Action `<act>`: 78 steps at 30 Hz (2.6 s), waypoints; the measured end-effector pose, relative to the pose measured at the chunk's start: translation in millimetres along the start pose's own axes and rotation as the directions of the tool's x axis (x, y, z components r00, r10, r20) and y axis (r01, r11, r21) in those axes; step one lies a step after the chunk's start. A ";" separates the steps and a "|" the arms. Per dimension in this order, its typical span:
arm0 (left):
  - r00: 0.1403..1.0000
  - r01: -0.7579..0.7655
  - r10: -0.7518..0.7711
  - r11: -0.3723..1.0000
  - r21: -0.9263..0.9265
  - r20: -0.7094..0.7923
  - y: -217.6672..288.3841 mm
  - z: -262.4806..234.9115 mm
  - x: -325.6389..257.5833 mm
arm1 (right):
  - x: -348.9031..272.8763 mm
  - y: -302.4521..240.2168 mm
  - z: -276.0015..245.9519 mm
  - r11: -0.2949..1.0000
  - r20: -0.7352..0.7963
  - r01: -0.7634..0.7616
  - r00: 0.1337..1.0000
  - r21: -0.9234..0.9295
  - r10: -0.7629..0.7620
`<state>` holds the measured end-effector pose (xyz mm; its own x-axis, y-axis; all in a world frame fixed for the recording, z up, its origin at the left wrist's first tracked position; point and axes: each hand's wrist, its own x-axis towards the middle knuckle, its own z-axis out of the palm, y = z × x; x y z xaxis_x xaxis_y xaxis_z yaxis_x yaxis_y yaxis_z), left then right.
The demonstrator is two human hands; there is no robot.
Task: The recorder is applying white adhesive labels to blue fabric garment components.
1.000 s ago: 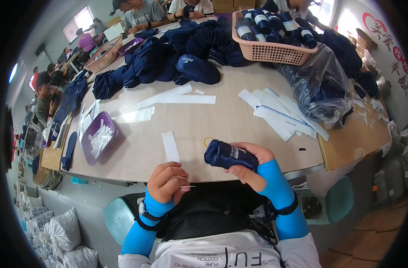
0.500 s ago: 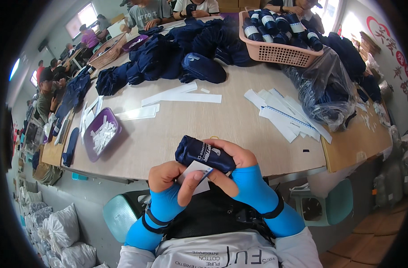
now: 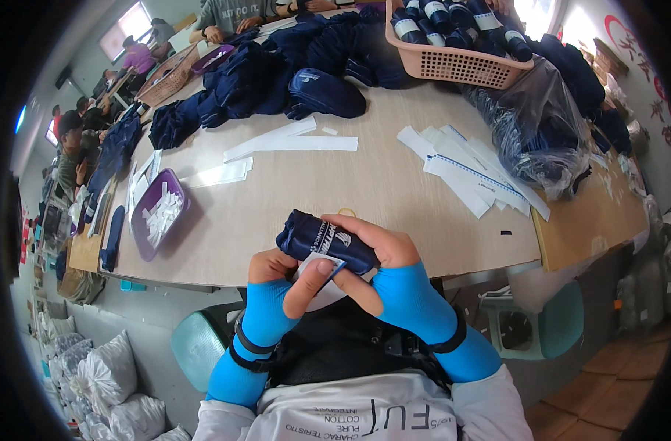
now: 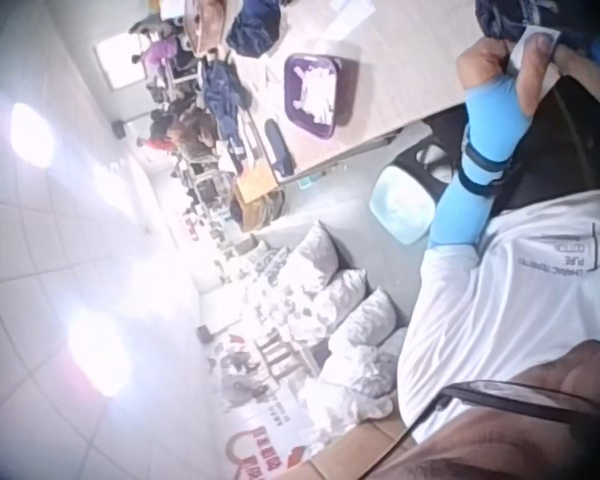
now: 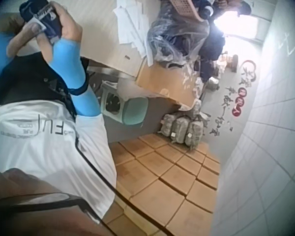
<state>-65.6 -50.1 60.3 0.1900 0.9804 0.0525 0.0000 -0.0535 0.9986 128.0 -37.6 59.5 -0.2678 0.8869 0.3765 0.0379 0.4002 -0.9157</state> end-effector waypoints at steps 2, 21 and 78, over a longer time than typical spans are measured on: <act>0.999 -0.016 0.019 0.997 -0.076 0.042 0.5 1.5 0.4 | -0.1 -2.5 -1.8 1.000 0.001 0.005 1.000 -0.010 -0.005; 0.990 -0.099 0.114 0.981 -0.165 0.084 4.9 7.0 -7.5 | -5.5 -20.8 -0.4 0.990 -0.011 0.080 0.997 0.112 -0.080; 0.937 -0.112 0.178 0.968 -0.223 0.301 16.2 -8.2 6.0 | -16.3 -13.1 -10.9 0.984 0.051 0.146 0.989 -0.098 -0.142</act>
<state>-72.5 -43.5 76.9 0.4733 0.8520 0.2239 -0.2401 -0.1197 0.9633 142.3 -54.8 66.8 -0.3196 0.8081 0.4948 0.0923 0.5462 -0.8325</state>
